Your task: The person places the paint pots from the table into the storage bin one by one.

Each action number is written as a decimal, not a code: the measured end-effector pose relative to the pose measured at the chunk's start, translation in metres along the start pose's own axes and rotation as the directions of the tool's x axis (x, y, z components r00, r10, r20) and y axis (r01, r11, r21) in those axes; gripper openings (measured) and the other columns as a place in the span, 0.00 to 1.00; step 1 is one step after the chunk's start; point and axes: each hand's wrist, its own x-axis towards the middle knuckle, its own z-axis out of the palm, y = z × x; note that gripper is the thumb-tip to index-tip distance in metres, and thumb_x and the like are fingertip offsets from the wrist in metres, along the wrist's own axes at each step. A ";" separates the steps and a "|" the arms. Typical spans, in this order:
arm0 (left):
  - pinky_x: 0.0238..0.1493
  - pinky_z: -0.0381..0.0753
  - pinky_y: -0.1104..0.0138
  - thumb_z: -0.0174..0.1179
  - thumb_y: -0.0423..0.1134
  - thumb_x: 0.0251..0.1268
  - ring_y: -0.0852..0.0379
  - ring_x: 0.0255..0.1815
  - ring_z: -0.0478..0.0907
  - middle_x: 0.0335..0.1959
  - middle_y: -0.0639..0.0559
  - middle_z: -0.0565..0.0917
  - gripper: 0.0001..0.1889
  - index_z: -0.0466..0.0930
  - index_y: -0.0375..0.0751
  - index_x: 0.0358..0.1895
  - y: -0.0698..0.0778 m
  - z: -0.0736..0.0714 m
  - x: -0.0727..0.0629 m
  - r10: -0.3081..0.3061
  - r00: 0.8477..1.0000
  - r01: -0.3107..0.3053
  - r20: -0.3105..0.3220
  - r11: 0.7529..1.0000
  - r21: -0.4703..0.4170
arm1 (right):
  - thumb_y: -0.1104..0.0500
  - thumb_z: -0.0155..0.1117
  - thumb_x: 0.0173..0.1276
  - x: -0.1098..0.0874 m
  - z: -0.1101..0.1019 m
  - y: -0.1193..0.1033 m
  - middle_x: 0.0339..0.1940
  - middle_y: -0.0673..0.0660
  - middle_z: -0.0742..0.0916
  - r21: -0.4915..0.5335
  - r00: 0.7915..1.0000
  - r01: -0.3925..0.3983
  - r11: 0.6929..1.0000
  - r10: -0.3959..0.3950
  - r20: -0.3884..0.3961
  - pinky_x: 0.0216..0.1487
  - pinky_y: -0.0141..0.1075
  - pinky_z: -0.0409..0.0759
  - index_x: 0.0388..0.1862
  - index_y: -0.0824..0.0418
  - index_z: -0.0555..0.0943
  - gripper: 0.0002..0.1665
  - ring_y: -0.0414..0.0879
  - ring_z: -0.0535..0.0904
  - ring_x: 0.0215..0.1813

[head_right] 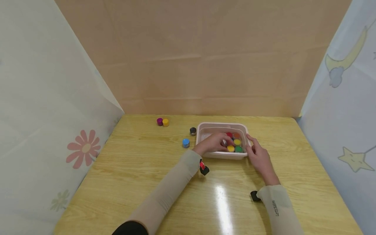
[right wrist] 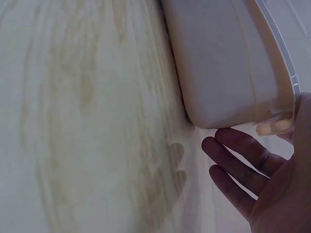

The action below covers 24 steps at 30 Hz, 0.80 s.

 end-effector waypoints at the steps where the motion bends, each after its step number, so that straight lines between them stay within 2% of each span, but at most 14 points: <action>1: 0.44 0.77 0.84 0.72 0.35 0.65 0.67 0.44 0.80 0.48 0.60 0.84 0.16 0.88 0.50 0.55 0.000 0.000 0.000 0.002 1.000 -0.002 -0.001 1.000 -0.003 | 0.48 0.43 0.86 0.000 0.000 0.000 0.24 0.55 0.72 0.000 1.000 -0.002 1.000 0.002 0.001 0.26 0.36 0.62 0.83 0.55 0.61 0.31 0.43 0.62 0.23; 4: 0.43 0.77 0.83 0.72 0.34 0.65 0.66 0.43 0.80 0.48 0.58 0.85 0.15 0.88 0.48 0.54 0.000 0.000 -0.001 0.004 1.000 -0.004 -0.003 1.000 -0.022 | 0.47 0.43 0.86 0.000 0.001 -0.001 0.24 0.54 0.71 -0.001 1.000 -0.011 1.000 0.011 0.002 0.26 0.36 0.62 0.83 0.54 0.61 0.32 0.44 0.62 0.23; 12: 0.43 0.76 0.84 0.72 0.35 0.66 0.68 0.42 0.80 0.47 0.58 0.85 0.14 0.87 0.48 0.54 -0.002 -0.001 0.000 0.009 1.000 -0.009 -0.011 1.000 0.004 | 0.47 0.42 0.86 0.001 0.000 -0.001 0.25 0.55 0.71 -0.003 1.000 -0.018 1.000 0.018 0.011 0.26 0.36 0.62 0.84 0.54 0.60 0.32 0.44 0.63 0.24; 16: 0.43 0.76 0.83 0.70 0.38 0.68 0.68 0.42 0.80 0.46 0.58 0.86 0.13 0.87 0.48 0.54 -0.002 -0.003 0.000 0.016 0.999 -0.015 -0.038 1.000 0.015 | 0.46 0.40 0.87 0.001 0.000 0.000 0.25 0.56 0.71 -0.006 1.000 -0.018 1.000 0.018 0.016 0.26 0.36 0.62 0.84 0.53 0.59 0.32 0.46 0.62 0.25; 20: 0.44 0.77 0.81 0.67 0.39 0.72 0.68 0.43 0.80 0.50 0.57 0.86 0.13 0.86 0.47 0.56 -0.001 -0.006 -0.003 0.008 0.997 -0.012 -0.077 0.999 -0.045 | 0.46 0.41 0.86 0.001 0.000 0.000 0.24 0.56 0.71 -0.006 1.000 -0.018 1.000 0.018 0.017 0.26 0.37 0.61 0.84 0.54 0.59 0.32 0.46 0.62 0.24; 24: 0.47 0.78 0.80 0.64 0.38 0.74 0.67 0.45 0.80 0.51 0.54 0.87 0.14 0.85 0.45 0.59 0.001 -0.017 -0.009 0.032 0.993 -0.041 -0.111 0.996 -0.085 | 0.46 0.41 0.86 0.000 0.000 -0.001 0.24 0.55 0.70 -0.002 1.000 -0.020 1.000 0.020 0.022 0.26 0.37 0.61 0.84 0.54 0.60 0.33 0.45 0.61 0.24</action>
